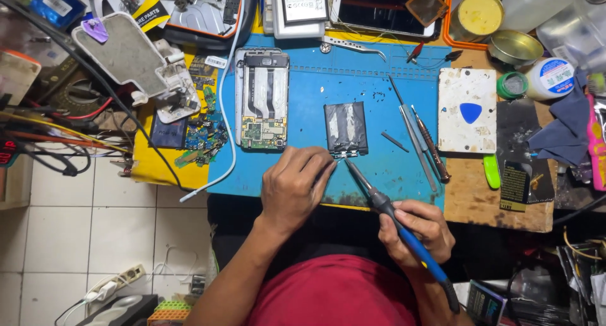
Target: Soldering wires to a battery protection circuit and assembling the battery unit for a mobile device.
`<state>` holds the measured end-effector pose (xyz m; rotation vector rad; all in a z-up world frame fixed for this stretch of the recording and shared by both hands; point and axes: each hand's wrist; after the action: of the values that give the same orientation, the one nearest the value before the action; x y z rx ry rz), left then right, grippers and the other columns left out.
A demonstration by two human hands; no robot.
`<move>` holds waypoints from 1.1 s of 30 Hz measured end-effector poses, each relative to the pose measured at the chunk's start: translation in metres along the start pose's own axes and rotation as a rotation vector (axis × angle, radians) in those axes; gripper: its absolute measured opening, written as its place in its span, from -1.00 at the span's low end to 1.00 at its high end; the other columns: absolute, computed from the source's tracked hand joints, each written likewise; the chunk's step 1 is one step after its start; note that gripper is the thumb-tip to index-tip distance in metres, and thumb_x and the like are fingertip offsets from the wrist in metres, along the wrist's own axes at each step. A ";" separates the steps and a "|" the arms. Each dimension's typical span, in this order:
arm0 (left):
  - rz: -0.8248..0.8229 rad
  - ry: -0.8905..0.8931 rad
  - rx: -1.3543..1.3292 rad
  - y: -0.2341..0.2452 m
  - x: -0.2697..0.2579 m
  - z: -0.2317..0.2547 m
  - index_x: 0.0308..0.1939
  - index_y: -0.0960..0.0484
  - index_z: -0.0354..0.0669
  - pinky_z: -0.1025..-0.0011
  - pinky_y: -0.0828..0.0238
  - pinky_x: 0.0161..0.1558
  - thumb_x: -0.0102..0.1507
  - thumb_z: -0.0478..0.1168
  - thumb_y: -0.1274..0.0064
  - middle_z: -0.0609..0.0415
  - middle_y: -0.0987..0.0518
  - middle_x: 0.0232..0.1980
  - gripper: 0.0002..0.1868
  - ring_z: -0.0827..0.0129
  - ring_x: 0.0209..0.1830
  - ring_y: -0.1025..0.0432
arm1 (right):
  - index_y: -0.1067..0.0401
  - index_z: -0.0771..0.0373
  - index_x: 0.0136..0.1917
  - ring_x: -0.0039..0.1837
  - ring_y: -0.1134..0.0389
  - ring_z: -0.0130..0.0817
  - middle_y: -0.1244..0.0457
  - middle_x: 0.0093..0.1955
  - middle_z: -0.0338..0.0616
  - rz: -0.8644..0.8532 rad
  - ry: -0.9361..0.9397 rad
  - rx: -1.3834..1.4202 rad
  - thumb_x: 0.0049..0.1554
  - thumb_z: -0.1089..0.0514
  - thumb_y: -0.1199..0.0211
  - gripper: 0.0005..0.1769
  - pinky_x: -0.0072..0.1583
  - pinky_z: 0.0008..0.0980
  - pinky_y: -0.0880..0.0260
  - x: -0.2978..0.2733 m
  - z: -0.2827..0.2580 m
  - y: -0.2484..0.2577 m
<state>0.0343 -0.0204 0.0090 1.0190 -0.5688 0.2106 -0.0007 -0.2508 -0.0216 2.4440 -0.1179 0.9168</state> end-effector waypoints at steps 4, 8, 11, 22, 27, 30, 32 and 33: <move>0.003 0.020 -0.012 0.003 0.003 0.001 -0.21 -0.61 -0.11 0.41 -0.31 -0.40 0.34 -0.24 -0.23 0.16 -0.64 -0.14 -0.90 0.30 -0.28 -0.41 | -0.35 0.21 -0.04 -0.09 -0.47 -0.19 -0.35 -0.07 0.14 0.001 0.007 0.031 0.11 0.26 -0.44 -0.74 -0.03 -0.37 -0.56 0.004 -0.001 -0.001; -0.003 0.034 -0.033 0.003 0.005 0.001 -0.21 -0.61 -0.11 0.42 -0.30 -0.43 0.33 -0.24 -0.25 0.16 -0.63 -0.15 -0.89 0.30 -0.29 -0.40 | -0.38 0.21 -0.04 -0.10 -0.47 -0.22 -0.35 -0.05 0.16 -0.003 -0.010 0.072 0.09 0.28 -0.46 -0.73 -0.02 -0.39 -0.57 0.003 0.002 0.000; 0.022 0.066 -0.022 -0.009 -0.003 -0.003 -0.21 -0.63 0.02 0.44 -0.41 -0.39 0.32 -0.16 -0.21 0.25 -0.61 -0.18 -0.92 0.34 -0.26 -0.46 | -0.47 0.29 -0.09 -0.12 -0.49 -0.19 -0.38 -0.10 0.11 0.019 0.015 0.124 0.02 0.32 -0.51 -0.76 -0.09 -0.38 -0.56 0.004 0.010 -0.001; 0.045 0.072 -0.001 -0.016 -0.004 -0.008 -0.21 -0.63 0.12 0.44 -0.53 -0.33 0.30 -0.09 -0.18 0.29 -0.59 -0.20 -0.94 0.34 -0.24 -0.52 | -0.57 0.36 -0.17 -0.17 -0.50 -0.20 -0.40 -0.20 0.05 0.087 0.042 0.178 -0.03 0.32 -0.55 -0.82 -0.16 -0.38 -0.57 0.006 0.013 -0.008; 0.042 0.084 -0.022 -0.016 -0.005 -0.007 -0.20 -0.64 0.10 0.44 -0.53 -0.33 0.31 -0.10 -0.18 0.27 -0.59 -0.20 -0.94 0.33 -0.24 -0.52 | -0.57 0.36 -0.18 -0.18 -0.50 -0.18 -0.40 -0.20 0.07 0.085 0.056 0.187 -0.03 0.33 -0.55 -0.83 -0.17 -0.36 -0.56 0.005 0.015 -0.007; 0.044 0.088 -0.036 -0.016 -0.005 -0.007 -0.21 -0.65 0.08 0.42 -0.54 -0.34 0.29 -0.11 -0.20 0.25 -0.60 -0.21 -0.93 0.32 -0.25 -0.53 | -0.57 0.35 -0.18 -0.19 -0.50 -0.18 -0.40 -0.20 0.05 0.095 0.057 0.169 -0.01 0.32 -0.54 -0.84 -0.18 -0.35 -0.55 0.007 0.015 -0.007; 0.039 0.093 -0.034 -0.015 -0.005 -0.007 -0.20 -0.65 0.08 0.42 -0.54 -0.34 0.29 -0.11 -0.20 0.25 -0.59 -0.21 -0.93 0.32 -0.24 -0.53 | -0.57 0.35 -0.18 -0.19 -0.49 -0.18 -0.40 -0.20 0.05 0.092 0.058 0.171 -0.01 0.32 -0.55 -0.83 -0.17 -0.34 -0.55 0.006 0.015 -0.007; 0.034 0.095 -0.031 -0.015 -0.005 -0.007 -0.20 -0.65 0.08 0.43 -0.54 -0.34 0.29 -0.11 -0.20 0.26 -0.59 -0.21 -0.93 0.33 -0.24 -0.53 | -0.57 0.34 -0.18 -0.18 -0.49 -0.17 -0.39 -0.20 0.05 0.092 0.059 0.172 -0.02 0.32 -0.55 -0.83 -0.16 -0.34 -0.55 0.006 0.016 -0.007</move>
<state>0.0389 -0.0222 -0.0077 0.9641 -0.5021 0.2779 0.0149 -0.2522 -0.0308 2.5840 -0.1365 1.0785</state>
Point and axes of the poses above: each hand's wrist, its own x-axis towards the middle knuckle, its own y-axis out of the back of the hand, z = x × y
